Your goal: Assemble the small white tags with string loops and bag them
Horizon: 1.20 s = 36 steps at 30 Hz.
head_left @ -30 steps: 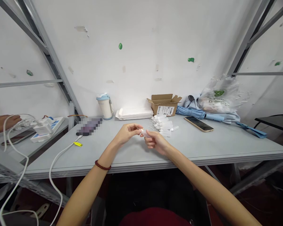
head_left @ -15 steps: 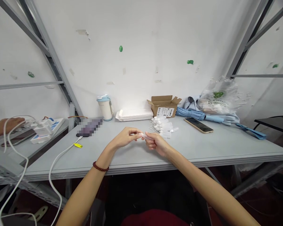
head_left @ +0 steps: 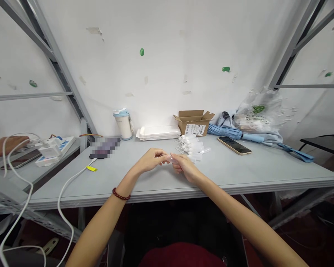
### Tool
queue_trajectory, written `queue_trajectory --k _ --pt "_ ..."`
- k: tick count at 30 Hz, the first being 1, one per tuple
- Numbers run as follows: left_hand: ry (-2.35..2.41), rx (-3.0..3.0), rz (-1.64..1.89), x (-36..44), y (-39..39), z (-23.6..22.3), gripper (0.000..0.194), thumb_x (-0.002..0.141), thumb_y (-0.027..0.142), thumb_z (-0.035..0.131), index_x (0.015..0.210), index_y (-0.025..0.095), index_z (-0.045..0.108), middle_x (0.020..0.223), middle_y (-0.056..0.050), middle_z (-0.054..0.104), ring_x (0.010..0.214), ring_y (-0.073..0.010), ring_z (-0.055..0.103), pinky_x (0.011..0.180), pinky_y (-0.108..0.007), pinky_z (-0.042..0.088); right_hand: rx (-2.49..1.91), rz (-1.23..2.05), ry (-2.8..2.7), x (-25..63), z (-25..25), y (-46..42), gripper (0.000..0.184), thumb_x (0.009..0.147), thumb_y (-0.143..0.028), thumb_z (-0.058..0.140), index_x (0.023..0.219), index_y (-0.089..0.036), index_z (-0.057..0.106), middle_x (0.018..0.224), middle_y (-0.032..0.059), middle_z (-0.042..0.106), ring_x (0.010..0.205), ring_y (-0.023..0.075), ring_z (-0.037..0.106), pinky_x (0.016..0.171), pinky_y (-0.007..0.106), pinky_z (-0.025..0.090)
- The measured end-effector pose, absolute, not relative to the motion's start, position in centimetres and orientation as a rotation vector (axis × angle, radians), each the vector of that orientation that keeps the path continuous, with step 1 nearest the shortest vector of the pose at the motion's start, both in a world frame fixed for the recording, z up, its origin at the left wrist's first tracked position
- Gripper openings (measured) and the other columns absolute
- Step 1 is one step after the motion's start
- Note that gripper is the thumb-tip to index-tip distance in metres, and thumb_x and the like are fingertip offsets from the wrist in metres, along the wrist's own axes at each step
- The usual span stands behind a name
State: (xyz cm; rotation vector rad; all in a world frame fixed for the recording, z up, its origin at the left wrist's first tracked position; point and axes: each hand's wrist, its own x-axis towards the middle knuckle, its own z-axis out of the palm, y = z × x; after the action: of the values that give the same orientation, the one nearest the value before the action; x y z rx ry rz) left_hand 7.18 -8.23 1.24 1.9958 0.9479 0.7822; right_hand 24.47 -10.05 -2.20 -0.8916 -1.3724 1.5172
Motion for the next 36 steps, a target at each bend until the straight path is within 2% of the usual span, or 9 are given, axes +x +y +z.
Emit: queue_trajectory --k 4,9,15,20,23,26,30,33,36 --pt "1.011 1.925 0.844 7.4 -8.3 1.2 0.035 0.079 0.046 0.058 0.064 0.014 0.061 0.059 0.0 0.057 0.06 -0.0122 0.052 0.062 -0.025 0.043 -0.964 1.271 -1.415 24.1 -2.3 -9.9 0.04 0.077 -0.057 0.055 0.071 -0.018 0.051 0.053 -0.0072 0.034 0.047 0.0074 0.031 0.047 0.024 0.025" --pt "1.054 1.67 0.914 7.4 -7.8 0.8 0.041 0.076 0.051 0.061 0.062 0.013 0.057 0.063 0.0 0.056 0.056 -0.0106 0.052 0.06 -0.026 0.045 -1.019 0.897 -1.548 24.0 -2.8 -9.6 0.034 0.078 -0.05 0.056 0.087 -0.018 0.057 0.057 -0.0045 0.046 0.052 0.0109 0.04 0.051 0.026 0.032" --pt "1.113 1.664 0.8 7.6 -7.9 0.8 0.052 0.082 0.06 0.049 0.063 0.012 0.059 0.055 0.0 0.052 0.042 -0.0074 0.043 0.046 -0.023 0.036 -0.95 0.907 -1.55 24.1 -3.3 -9.2 0.039 0.08 -0.056 0.051 0.087 -0.018 0.056 0.054 -0.0047 0.045 0.051 0.0115 0.042 0.051 0.026 0.034" --pt "1.041 1.747 0.843 7.4 -8.3 1.3 0.045 0.08 0.052 0.058 0.058 0.013 0.056 0.054 0.0 0.052 0.052 -0.009 0.047 0.054 -0.023 0.039 -0.917 0.991 -1.502 24.3 -3.0 -9.3 0.045 0.078 -0.064 0.051 0.065 -0.021 0.043 0.049 -0.0061 0.04 0.047 0.0094 0.038 0.051 0.026 0.031" --pt "0.964 1.829 0.83 7.1 -8.4 1.4 0.034 0.076 0.046 0.065 0.069 0.013 0.062 0.065 -0.002 0.06 0.057 -0.0099 0.052 0.059 -0.024 0.041 -0.888 1.069 -1.463 24.4 -2.7 -9.4 0.051 0.076 -0.065 0.053 0.058 -0.022 0.034 0.048 -0.0068 0.035 0.045 0.0081 0.036 0.049 0.026 0.028" --pt "0.939 1.853 0.831 6.9 -8.3 1.4 0.031 0.074 0.044 0.068 0.077 0.013 0.064 0.073 -0.003 0.063 0.061 -0.0113 0.055 0.062 -0.025 0.044 -0.887 1.09 -1.439 24.5 -2.6 -9.3 0.053 0.074 -0.067 0.055 0.057 -0.022 0.034 0.047 -0.0071 0.034 0.044 0.0076 0.034 0.048 0.025 0.026" --pt "0.981 1.817 0.784 7.0 -8.2 1.4 0.039 0.078 0.051 0.06 0.075 0.013 0.064 0.078 -0.006 0.065 0.064 -0.0133 0.057 0.061 -0.027 0.046 -0.914 1.016 -1.469 24.4 -2.5 -9.2 0.052 0.074 -0.068 0.053 0.057 -0.021 0.037 0.048 -0.0068 0.036 0.044 0.0077 0.034 0.048 0.026 0.027" --pt "0.998 1.757 0.729 7.1 -8.2 1.4 0.048 0.082 0.057 0.051 0.068 0.012 0.062 0.072 -0.007 0.063 0.06 -0.0129 0.056 0.06 -0.027 0.046 -0.936 0.971 -1.485 24.2 -2.3 -9.2 0.052 0.076 -0.068 0.051 0.057 -0.022 0.037 0.047 -0.0067 0.035 0.044 0.0081 0.033 0.048 0.026 0.027" --pt "0.99 1.759 0.741 7.0 -8.4 1.5 0.046 0.083 0.055 0.052 0.065 0.013 0.06 0.065 -0.004 0.061 0.055 -0.0111 0.053 0.061 -0.027 0.045 -0.951 0.933 -1.499 24.2 -2.2 -9.1 0.052 0.077 -0.068 0.05 0.058 -0.022 0.036 0.047 -0.0064 0.036 0.045 0.0086 0.034 0.048 0.026 0.028"
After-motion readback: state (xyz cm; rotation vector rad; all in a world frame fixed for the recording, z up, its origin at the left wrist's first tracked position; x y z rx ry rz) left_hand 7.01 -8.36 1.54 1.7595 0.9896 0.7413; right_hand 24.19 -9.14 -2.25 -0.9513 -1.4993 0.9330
